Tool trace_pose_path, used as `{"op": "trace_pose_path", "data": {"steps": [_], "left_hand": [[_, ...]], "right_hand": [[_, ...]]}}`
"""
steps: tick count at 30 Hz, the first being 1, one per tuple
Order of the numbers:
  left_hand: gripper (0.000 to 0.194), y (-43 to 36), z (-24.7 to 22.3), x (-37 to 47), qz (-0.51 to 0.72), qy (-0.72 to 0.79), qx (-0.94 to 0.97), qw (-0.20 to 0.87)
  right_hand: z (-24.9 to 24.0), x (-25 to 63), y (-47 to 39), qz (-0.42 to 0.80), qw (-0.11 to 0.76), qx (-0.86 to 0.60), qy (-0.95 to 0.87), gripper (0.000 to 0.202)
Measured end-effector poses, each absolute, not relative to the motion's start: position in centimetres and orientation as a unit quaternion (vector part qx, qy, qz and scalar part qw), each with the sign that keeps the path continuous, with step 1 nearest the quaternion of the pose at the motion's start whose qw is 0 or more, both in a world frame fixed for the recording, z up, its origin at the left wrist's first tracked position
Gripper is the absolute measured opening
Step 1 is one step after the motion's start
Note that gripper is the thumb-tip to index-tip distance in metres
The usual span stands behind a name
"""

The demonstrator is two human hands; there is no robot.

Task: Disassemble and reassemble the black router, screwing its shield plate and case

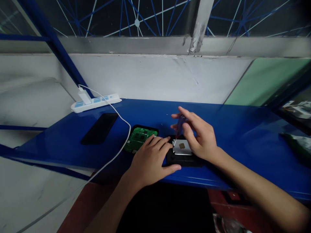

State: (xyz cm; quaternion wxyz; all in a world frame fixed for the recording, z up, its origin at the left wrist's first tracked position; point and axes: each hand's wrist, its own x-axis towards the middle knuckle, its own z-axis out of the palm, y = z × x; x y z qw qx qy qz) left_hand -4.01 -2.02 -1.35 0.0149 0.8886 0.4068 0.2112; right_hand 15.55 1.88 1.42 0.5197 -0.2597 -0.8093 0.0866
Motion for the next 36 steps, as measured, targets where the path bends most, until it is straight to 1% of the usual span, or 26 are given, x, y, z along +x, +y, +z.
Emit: {"op": "trace_pose_path", "data": {"steps": [7,11,13,16,25,29,33,36], "left_hand": [[0.046,-1.98,-1.33,-4.00,0.215,0.406,0.888,0.017],[0.048,-2.02,-1.35,-3.98,0.215,0.407,0.888,0.017],[0.048,-2.05,-1.38,-4.00,0.214,0.408,0.887,0.017],[0.047,-2.06,-1.42,-4.05,0.211,0.408,0.888,0.021],[0.048,-2.07,-1.21,-3.98,0.211,0.407,0.889,0.017],[0.045,-2.09,-1.15,-3.98,0.214,0.409,0.887,0.024],[0.047,-2.04,-1.38,-4.05,0.212,0.408,0.888,0.026],[0.049,-2.04,-1.52,-4.12,0.208,0.408,0.889,0.025]], "right_hand": [[1.71,15.38,2.10,0.018,0.532,-0.256,-0.807,0.044],[1.60,15.58,1.86,0.065,0.524,-0.264,-0.807,0.041],[1.52,15.64,1.75,0.096,0.522,-0.270,-0.803,0.044],[1.46,15.61,1.73,0.102,0.522,-0.277,-0.800,0.048],[1.81,15.45,2.07,0.006,0.526,-0.255,-0.811,0.041],[1.61,15.59,2.05,0.044,0.519,-0.258,-0.813,0.040],[1.37,15.64,1.92,0.096,0.516,-0.269,-0.807,0.045],[1.28,15.61,1.86,0.098,0.520,-0.278,-0.802,0.049]]}}
